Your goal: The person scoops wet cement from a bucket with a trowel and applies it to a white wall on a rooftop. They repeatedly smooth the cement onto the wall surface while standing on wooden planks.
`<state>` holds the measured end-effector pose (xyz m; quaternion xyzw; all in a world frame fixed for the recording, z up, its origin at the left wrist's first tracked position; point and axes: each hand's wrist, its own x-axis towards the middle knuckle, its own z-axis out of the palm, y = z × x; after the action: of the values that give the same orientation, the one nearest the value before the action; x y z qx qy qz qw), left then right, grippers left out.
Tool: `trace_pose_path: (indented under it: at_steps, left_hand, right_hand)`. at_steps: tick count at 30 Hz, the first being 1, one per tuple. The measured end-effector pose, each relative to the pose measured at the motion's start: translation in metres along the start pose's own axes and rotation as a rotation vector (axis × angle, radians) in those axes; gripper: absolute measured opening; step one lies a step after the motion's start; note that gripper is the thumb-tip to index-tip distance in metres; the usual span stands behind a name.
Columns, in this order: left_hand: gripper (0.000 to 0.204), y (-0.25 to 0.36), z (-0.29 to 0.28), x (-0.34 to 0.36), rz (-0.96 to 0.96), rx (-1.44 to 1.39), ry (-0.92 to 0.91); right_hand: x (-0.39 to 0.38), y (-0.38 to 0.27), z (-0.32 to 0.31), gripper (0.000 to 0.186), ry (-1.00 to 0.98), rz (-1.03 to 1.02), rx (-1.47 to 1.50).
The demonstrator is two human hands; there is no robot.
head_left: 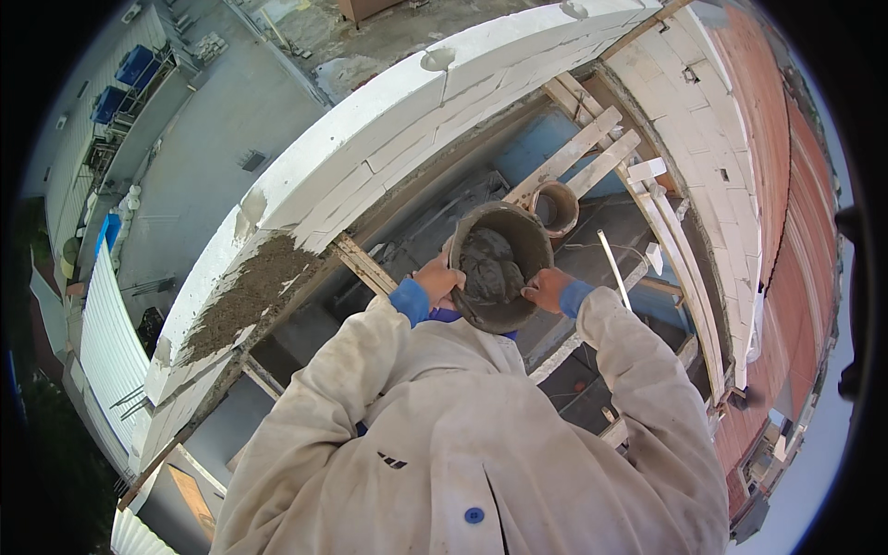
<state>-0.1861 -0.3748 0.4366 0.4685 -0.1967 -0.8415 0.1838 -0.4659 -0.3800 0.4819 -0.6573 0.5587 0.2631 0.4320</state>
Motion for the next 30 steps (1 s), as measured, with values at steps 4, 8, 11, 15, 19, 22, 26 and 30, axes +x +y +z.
trace_pose_path:
  at_steps: [4, 8, 11, 15, 19, 22, 26, 30]
  left_hand:
    - [0.089, -0.001, -0.005, -0.005, -0.038, 0.048, 0.021]
    - [0.087, -0.003, -0.006, -0.004, -0.07, 0.067, 0.031]
    - [0.086, -0.012, -0.007, 0.001, -0.036, 0.193, 0.055]
    - [0.085, -0.027, -0.014, 0.013, -0.005, 0.063, -0.011]
    - [0.082, -0.031, -0.019, 0.02, -0.017, 0.283, 0.078]
    - [0.08, -0.022, -0.017, 0.011, -0.04, 0.24, 0.064]
    - [0.081, -0.002, -0.013, -0.011, -0.102, 0.096, 0.024]
    - [0.082, 0.0, -0.006, -0.014, -0.063, 0.108, 0.047]
  right_hand:
    - [-0.008, -0.006, 0.004, 0.043, 0.096, -0.109, -0.104]
    - [-0.016, -0.009, -0.021, 0.04, 0.075, -0.182, -0.297]
    - [-0.015, -0.002, -0.043, 0.04, 0.238, -0.186, -0.381]
    - [-0.002, 0.007, -0.035, 0.04, 0.388, -0.099, -0.347]
    - [0.001, 0.002, 0.008, 0.041, 0.213, 0.008, -0.223]
    - [-0.01, -0.008, 0.033, 0.041, 0.147, -0.053, -0.069]
    - [-0.026, -0.008, 0.027, 0.042, 0.106, -0.213, 0.064]
    - [-0.024, -0.006, 0.002, 0.044, 0.364, -0.11, -0.046]
